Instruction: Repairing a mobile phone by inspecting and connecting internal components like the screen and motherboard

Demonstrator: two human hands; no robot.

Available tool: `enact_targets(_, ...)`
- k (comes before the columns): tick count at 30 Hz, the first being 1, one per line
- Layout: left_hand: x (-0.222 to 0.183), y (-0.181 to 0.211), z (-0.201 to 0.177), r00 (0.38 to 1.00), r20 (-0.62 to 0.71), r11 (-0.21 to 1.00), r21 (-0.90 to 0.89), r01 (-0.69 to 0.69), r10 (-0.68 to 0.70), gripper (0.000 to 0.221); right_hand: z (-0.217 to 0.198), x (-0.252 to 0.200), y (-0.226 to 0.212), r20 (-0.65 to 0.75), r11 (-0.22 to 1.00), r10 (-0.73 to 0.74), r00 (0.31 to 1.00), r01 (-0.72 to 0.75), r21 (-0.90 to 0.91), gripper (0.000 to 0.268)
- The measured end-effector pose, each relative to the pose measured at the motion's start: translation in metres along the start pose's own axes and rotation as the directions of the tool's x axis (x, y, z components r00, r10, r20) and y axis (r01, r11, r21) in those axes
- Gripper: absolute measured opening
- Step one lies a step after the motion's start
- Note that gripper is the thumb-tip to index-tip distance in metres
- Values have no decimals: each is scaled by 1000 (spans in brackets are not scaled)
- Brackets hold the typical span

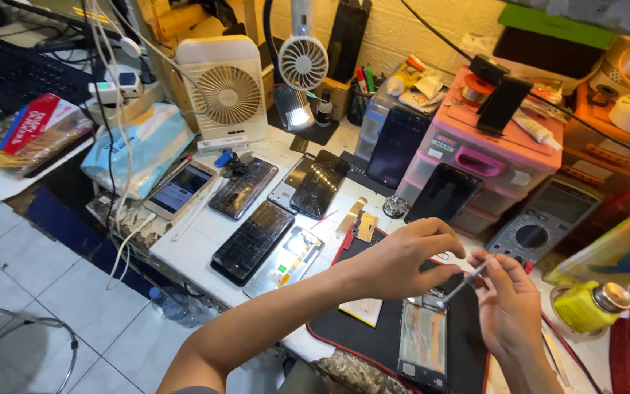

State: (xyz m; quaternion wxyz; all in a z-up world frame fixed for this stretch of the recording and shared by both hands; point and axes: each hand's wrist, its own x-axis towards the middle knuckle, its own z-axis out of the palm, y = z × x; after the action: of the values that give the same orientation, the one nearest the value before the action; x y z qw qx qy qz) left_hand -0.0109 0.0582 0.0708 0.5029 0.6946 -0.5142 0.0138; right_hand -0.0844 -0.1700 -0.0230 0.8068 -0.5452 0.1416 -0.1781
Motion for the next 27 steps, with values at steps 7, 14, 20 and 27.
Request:
enact_targets(7,-83,-3,-158,780,-341,631,459,625,-524,40,-20,14,11,14,998,-21,1000,20,56,7)
enact_targets(14,-206,-78,-241,360,-577,-54,578,814,-733,49,-18,18,22,-8,1000,-4,1000,4,6,9)
enact_targets(20,-214,-91,-232,369,-519,-121,688,715,-771,73,-16,14,21,-26,999,15,1000,-16,-31,9)
enact_targets(27,-200,-90,-221,356,-550,-141,667,732,-756,71,-12,12,12,-34,1000,15,999,-16,-16,9)
